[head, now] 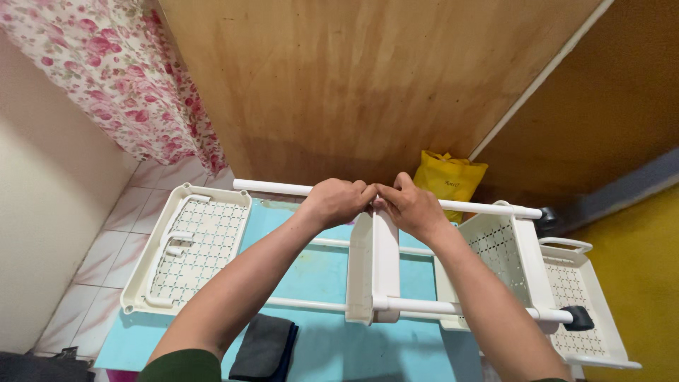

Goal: The person disassembles a white plastic storage rack on a light blue table. They remove the handles, baskets, and connecting rods one by one, placing the parts on the table.

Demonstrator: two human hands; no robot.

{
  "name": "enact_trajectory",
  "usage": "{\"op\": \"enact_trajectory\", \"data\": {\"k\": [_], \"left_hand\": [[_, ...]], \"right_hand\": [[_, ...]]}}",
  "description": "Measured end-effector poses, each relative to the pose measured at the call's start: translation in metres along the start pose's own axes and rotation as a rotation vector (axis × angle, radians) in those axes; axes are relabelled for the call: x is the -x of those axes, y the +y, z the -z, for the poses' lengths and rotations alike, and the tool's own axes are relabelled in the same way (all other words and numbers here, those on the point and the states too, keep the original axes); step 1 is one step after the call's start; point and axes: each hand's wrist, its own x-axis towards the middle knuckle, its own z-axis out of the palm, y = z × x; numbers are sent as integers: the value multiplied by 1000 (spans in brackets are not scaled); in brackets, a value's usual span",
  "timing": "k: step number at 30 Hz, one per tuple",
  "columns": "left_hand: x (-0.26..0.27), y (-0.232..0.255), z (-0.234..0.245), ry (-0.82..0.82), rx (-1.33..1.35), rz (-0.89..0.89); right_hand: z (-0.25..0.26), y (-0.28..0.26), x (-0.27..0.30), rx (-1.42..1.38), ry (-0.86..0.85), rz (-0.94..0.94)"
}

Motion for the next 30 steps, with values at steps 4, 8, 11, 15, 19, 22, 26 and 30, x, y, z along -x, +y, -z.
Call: {"op": "enact_trajectory", "data": {"k": [4,8,11,15,19,22,26,30], "left_hand": [[-4,-4,-13,85,-17,-34],[-4,-5,-9,34,9,-24],[-3,-7,-1,31,101,-47],[-5,-7,13,-54,201,-12],[-9,-1,19,-173,177,97],[-15,0,19,-223,154,106],[-15,2,27,-236,197,161],[-19,5,42,-337,235,241]], "right_hand": [[-3,3,1,0,18,-2],[-4,3,1,7,30,2],[-4,3,-1,17,31,-10],[-1,-1,-1,15,20,-10],[2,-3,0,21,28,-6],[0,-1,0,32,40,12],[-4,0,1,30,43,1],[-5,1,1,31,43,5]]}}
